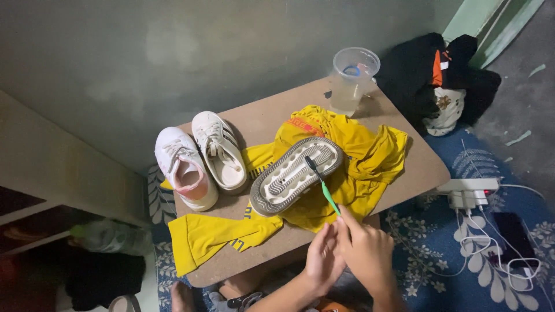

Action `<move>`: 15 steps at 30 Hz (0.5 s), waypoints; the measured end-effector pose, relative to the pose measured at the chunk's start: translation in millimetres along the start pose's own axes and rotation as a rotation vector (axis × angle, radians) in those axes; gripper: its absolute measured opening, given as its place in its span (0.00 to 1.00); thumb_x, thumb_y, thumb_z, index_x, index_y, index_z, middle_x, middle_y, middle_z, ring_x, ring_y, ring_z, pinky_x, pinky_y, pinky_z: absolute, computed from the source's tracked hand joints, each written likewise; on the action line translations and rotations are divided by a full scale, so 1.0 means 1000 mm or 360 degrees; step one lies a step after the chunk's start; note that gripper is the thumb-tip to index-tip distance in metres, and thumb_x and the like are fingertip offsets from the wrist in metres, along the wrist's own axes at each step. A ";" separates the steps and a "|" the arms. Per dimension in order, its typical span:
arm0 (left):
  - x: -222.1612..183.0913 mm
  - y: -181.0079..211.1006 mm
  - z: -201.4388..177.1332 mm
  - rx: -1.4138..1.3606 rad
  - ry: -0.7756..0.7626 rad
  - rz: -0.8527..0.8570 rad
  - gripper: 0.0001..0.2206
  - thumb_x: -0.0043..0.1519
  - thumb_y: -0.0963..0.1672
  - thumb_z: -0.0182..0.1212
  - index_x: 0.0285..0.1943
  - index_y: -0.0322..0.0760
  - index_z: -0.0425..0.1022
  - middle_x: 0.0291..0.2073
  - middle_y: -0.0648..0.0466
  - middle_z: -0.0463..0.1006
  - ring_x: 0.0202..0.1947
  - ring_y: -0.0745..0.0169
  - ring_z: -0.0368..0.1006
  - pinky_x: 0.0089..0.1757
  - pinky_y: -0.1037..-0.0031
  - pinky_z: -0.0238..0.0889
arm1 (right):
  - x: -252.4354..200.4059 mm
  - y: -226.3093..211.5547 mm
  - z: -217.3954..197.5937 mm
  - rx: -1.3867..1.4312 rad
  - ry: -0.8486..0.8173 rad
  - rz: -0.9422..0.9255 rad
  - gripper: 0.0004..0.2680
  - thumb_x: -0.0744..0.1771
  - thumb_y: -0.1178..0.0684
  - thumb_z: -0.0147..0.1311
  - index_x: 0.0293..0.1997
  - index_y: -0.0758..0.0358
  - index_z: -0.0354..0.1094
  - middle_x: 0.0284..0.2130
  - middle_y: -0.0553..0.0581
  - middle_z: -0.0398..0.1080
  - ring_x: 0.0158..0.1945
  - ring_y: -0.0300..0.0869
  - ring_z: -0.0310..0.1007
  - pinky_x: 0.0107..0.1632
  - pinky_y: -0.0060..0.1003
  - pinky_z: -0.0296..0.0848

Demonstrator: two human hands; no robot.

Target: Scrubbing the sole of a sneaker with a toothbrush and water to clean it.

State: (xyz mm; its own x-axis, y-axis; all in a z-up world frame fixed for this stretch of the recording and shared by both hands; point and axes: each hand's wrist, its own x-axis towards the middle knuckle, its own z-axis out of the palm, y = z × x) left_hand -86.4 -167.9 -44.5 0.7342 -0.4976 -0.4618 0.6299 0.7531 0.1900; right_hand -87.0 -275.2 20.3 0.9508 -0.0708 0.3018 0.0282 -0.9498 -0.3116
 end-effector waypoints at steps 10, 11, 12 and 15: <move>0.021 -0.006 0.009 0.0192 -0.0450 0.0118 0.22 0.68 0.52 0.47 0.59 0.33 0.73 0.58 0.40 0.78 0.55 0.53 0.73 0.58 0.66 0.63 | -0.004 0.003 -0.003 0.0105 0.0116 -0.0150 0.12 0.65 0.52 0.58 0.53 0.57 0.77 0.16 0.61 0.76 0.09 0.48 0.69 0.15 0.43 0.64; 0.027 -0.009 0.012 0.0182 -0.0625 0.0118 0.23 0.70 0.52 0.41 0.53 0.30 0.75 0.56 0.39 0.78 0.57 0.51 0.72 0.61 0.66 0.62 | -0.003 0.003 -0.002 0.0048 0.0171 -0.0141 0.12 0.64 0.52 0.57 0.53 0.56 0.78 0.21 0.62 0.78 0.14 0.51 0.72 0.18 0.45 0.67; 0.032 -0.011 0.014 0.0171 -0.0797 0.0117 0.26 0.73 0.52 0.35 0.47 0.27 0.77 0.54 0.39 0.78 0.59 0.49 0.71 0.63 0.66 0.60 | -0.004 0.002 0.000 -0.0007 0.0224 -0.0132 0.12 0.64 0.51 0.57 0.52 0.55 0.78 0.25 0.62 0.79 0.19 0.54 0.76 0.21 0.47 0.70; 0.039 -0.018 0.019 -0.0038 -0.0729 0.0045 0.26 0.73 0.52 0.35 0.44 0.27 0.77 0.48 0.40 0.80 0.58 0.47 0.73 0.63 0.63 0.61 | -0.001 0.000 -0.003 -0.0087 0.0185 -0.0060 0.13 0.64 0.49 0.56 0.53 0.52 0.77 0.27 0.60 0.80 0.20 0.56 0.76 0.23 0.49 0.72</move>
